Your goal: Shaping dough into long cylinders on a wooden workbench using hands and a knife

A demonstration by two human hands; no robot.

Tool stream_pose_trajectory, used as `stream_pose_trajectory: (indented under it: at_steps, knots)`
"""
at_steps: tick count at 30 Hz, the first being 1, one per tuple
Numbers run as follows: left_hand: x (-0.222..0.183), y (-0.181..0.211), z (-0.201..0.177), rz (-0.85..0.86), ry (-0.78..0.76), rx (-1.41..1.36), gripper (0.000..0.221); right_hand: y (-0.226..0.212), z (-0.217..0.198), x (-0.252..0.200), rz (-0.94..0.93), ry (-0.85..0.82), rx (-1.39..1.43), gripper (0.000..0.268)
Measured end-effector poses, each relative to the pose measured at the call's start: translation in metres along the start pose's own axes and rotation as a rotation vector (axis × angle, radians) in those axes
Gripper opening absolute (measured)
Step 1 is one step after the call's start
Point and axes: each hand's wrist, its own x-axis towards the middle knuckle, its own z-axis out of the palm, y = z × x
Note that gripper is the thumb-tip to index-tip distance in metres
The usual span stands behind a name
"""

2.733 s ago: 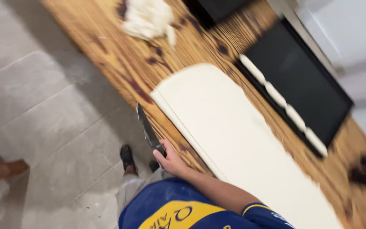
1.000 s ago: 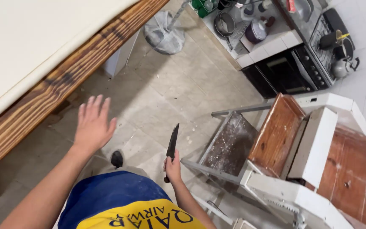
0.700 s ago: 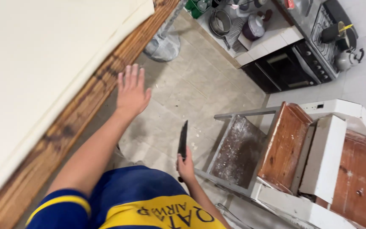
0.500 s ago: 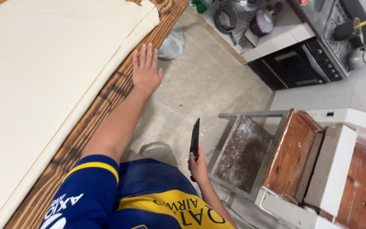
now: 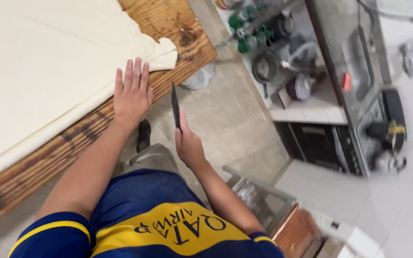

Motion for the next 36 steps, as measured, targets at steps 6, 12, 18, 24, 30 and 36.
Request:
stream_pose_trajectory:
  at_steps: [6, 12, 18, 24, 30, 36]
  knots:
    - [0.007, 0.005, 0.000, -0.122, 0.028, 0.014, 0.068, -0.024, -0.031, 0.078, -0.214, -0.227, -0.155, 0.067]
    - [-0.001, 0.006, 0.012, -0.087, 0.107, 0.048, 0.073, -0.030, -0.050, 0.117, -0.267, -0.432, -0.238, 0.071]
    - [-0.006, 0.015, 0.016, -0.043, 0.213, 0.143, 0.071, -0.008, -0.096, 0.124, -0.290, -0.638, -0.503, 0.073]
    - [0.000, 0.019, 0.026, -0.082, 0.250, 0.153, 0.069, 0.011, -0.048, 0.195, -0.363, -0.250, -0.334, 0.064]
    - [0.006, 0.019, 0.030, -0.144, 0.240, 0.164, 0.069, 0.031, -0.022, 0.267, -0.524, -0.039, -0.558, 0.037]
    - [0.009, 0.026, 0.022, -0.208, 0.230, 0.209, 0.067, 0.064, -0.096, 0.310, -0.417, 0.516, -0.176, 0.039]
